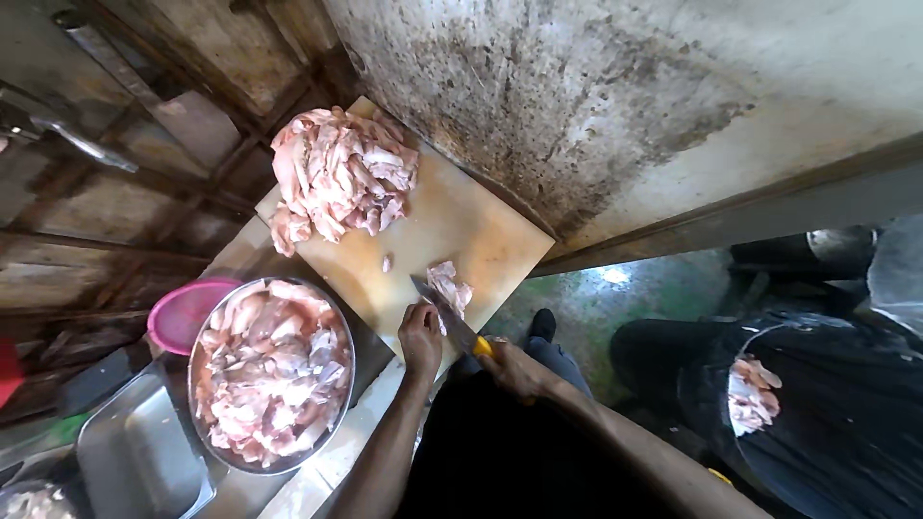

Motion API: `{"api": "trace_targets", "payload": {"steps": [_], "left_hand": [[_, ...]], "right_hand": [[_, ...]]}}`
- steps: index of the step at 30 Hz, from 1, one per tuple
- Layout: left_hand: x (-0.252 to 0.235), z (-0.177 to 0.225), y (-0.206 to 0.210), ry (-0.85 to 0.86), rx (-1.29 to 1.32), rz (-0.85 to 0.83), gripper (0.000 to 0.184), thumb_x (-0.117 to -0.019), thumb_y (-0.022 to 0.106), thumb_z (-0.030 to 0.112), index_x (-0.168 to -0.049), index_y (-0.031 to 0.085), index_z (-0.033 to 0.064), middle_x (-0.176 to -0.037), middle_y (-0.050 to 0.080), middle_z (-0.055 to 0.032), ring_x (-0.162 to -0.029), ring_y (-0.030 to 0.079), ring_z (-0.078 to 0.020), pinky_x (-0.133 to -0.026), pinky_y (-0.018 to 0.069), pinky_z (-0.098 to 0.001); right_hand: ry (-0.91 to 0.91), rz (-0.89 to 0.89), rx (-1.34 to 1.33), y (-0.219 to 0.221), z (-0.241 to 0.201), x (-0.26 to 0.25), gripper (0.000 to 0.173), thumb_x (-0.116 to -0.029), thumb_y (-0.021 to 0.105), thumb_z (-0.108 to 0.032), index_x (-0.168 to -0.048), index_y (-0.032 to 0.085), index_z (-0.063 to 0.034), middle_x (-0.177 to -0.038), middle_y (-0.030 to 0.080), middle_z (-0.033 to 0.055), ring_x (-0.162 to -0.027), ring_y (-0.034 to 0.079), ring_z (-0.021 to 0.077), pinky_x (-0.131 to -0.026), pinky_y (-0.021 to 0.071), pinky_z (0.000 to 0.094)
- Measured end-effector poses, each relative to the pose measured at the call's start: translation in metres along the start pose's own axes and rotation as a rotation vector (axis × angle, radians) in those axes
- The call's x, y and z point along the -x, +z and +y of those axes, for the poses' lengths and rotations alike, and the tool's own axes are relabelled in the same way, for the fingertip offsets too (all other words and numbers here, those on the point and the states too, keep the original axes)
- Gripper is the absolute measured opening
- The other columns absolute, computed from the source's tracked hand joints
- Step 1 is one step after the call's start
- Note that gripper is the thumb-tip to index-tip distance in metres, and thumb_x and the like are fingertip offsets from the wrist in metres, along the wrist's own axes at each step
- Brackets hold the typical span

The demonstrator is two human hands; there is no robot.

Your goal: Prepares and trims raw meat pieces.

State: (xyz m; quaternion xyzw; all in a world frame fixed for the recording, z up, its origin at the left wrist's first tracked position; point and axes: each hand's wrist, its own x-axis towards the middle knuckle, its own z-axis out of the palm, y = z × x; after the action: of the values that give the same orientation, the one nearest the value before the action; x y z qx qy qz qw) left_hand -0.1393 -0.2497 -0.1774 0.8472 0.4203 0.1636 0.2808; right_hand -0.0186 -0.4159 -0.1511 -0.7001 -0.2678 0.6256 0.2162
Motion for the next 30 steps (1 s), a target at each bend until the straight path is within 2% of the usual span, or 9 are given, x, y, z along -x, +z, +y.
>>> {"api": "trace_targets", "payload": {"steps": [3,10,14,16,18,21,25,27,30], "left_hand": [[0.001,0.001,-0.002,0.027,-0.001,-0.027,0.005,-0.0919,0.073,0.004,-0.096,0.076,0.0051,-0.099,0.072,-0.0079,-0.084,0.071,-0.0156,-0.078,0.0628,-0.0339],[0.008,0.002,-0.012,-0.001,0.064,-0.091,0.015,-0.0894,0.076,0.009,-0.103,0.075,0.0051,-0.103,0.069,-0.0081,-0.082,0.071,-0.0126,-0.075,0.0639,-0.0303],[0.001,0.01,-0.018,-0.123,0.008,-0.182,0.019,-0.088,0.079,0.011,-0.105,0.072,0.0043,-0.1,0.069,-0.0098,-0.082,0.071,-0.016,-0.077,0.063,-0.0351],[-0.006,0.014,-0.018,-0.175,-0.028,-0.202,0.02,-0.0878,0.077,0.01,-0.106,0.07,0.0037,-0.098,0.069,-0.0098,-0.082,0.07,-0.0177,-0.078,0.0622,-0.0376],[-0.013,0.015,-0.022,-0.271,-0.072,-0.245,0.031,-0.0883,0.077,0.011,-0.115,0.065,0.0011,-0.098,0.071,-0.0116,-0.086,0.071,-0.0225,-0.081,0.0612,-0.0436],[-0.022,0.013,-0.029,-0.359,-0.096,-0.323,0.041,-0.0874,0.075,0.012,-0.125,0.06,0.002,-0.095,0.073,-0.0104,-0.087,0.072,-0.0248,-0.082,0.0603,-0.048],[-0.028,0.009,-0.036,-0.292,-0.022,-0.382,0.028,-0.0954,0.071,0.018,-0.12,0.067,0.0037,-0.101,0.073,-0.011,-0.089,0.072,-0.0219,-0.085,0.0605,-0.0447],[-0.03,0.008,-0.033,-0.257,-0.029,-0.397,0.03,-0.0958,0.072,0.025,-0.118,0.069,0.005,-0.104,0.072,-0.0107,-0.091,0.071,-0.0225,-0.087,0.06,-0.0459],[-0.036,0.013,-0.029,-0.259,-0.085,-0.447,0.024,-0.0963,0.071,0.024,-0.112,0.071,0.0056,-0.103,0.07,-0.0112,-0.093,0.069,-0.0246,-0.087,0.0585,-0.0474]], "right_hand": [[-0.006,0.006,-0.07,0.001,-0.011,-0.023,0.045,-0.1081,0.043,-0.048,-0.109,0.06,-0.0059,-0.075,0.06,0.0084,-0.059,0.062,0.0205,-0.06,0.0557,0.0403],[-0.011,0.03,-0.076,0.005,-0.014,-0.021,0.046,-0.1084,0.043,-0.047,-0.116,0.06,-0.0054,-0.083,0.062,0.0112,-0.066,0.064,0.0237,-0.065,0.0564,0.0435],[-0.02,0.065,-0.021,0.005,-0.018,-0.018,0.046,-0.1077,0.043,-0.048,-0.114,0.061,-0.0063,-0.085,0.063,0.0116,-0.069,0.066,0.0245,-0.067,0.0571,0.0449],[-0.019,0.088,0.049,0.0,-0.02,-0.009,0.047,-0.107,0.044,-0.049,-0.115,0.062,-0.0065,-0.091,0.065,0.0134,-0.08,0.067,0.0278,-0.075,0.0561,0.0495],[-0.019,0.114,0.132,-0.004,-0.017,0.001,0.047,-0.1064,0.045,-0.049,-0.117,0.063,-0.0069,-0.097,0.067,0.0153,-0.091,0.069,0.0311,-0.083,0.0556,0.0536],[-0.011,0.163,0.21,-0.007,-0.006,0.017,0.048,-0.1063,0.045,-0.049,-0.122,0.062,-0.0067,-0.101,0.069,0.0173,-0.096,0.07,0.0342,-0.085,0.0559,0.056],[-0.027,0.188,0.229,-0.003,0.003,0.028,0.049,-0.1066,0.043,-0.049,-0.126,0.059,-0.0066,-0.098,0.068,0.0173,-0.094,0.07,0.0345,-0.084,0.0562,0.0549],[-0.02,0.216,0.203,0.002,0.001,0.029,0.048,-0.1065,0.044,-0.048,-0.126,0.059,-0.007,-0.097,0.068,0.0165,-0.093,0.07,0.0337,-0.083,0.0567,0.054],[-0.016,0.302,0.13,0.008,-0.002,0.031,0.047,-0.1063,0.045,-0.047,-0.123,0.061,-0.0068,-0.093,0.068,0.0141,-0.089,0.07,0.0303,-0.082,0.0571,0.0504]]}}
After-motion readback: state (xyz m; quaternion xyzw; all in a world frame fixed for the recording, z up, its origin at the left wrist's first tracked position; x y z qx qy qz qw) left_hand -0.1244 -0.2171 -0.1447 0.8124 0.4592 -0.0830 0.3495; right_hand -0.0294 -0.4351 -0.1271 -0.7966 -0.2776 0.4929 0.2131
